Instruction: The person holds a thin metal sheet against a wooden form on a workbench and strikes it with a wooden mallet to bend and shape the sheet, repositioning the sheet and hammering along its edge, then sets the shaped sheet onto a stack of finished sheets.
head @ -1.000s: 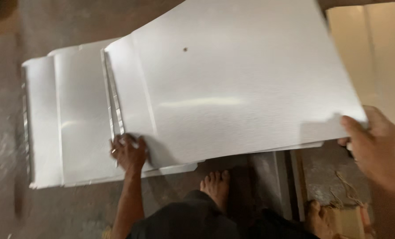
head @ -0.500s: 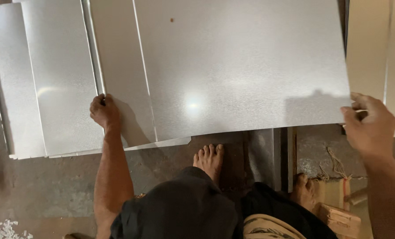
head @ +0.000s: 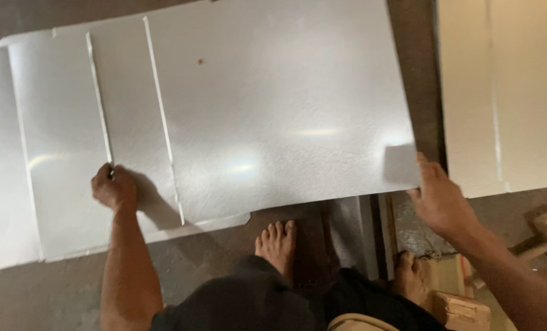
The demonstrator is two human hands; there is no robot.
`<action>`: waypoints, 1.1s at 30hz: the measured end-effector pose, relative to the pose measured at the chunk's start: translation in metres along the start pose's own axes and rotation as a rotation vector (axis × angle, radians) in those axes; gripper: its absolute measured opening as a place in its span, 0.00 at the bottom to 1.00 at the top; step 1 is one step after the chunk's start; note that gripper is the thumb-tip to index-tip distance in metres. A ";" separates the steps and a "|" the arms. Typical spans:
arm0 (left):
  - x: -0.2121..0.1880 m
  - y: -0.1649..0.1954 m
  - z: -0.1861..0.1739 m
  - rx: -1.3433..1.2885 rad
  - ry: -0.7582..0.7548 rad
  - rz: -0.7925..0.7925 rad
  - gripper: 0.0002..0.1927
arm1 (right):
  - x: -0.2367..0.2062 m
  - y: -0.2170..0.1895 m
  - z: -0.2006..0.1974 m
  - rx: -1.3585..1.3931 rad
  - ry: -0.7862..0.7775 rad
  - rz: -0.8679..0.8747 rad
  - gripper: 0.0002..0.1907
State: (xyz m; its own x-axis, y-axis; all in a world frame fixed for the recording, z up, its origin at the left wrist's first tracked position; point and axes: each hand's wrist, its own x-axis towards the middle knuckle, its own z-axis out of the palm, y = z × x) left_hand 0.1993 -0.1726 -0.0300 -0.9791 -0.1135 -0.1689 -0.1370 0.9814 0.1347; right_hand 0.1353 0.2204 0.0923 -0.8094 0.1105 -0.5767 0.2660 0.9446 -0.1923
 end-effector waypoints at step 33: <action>0.288 -0.135 -0.058 -0.269 0.167 -0.089 0.20 | 0.052 0.031 0.018 0.488 0.025 -0.004 0.23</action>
State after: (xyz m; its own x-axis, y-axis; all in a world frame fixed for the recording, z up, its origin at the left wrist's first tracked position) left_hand -0.0726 -0.3463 -0.0402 -0.9695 -0.2430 -0.0323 -0.2366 0.8929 0.3830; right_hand 0.1108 0.2499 0.0424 -0.8216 0.1205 -0.5571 0.4726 0.6905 -0.5477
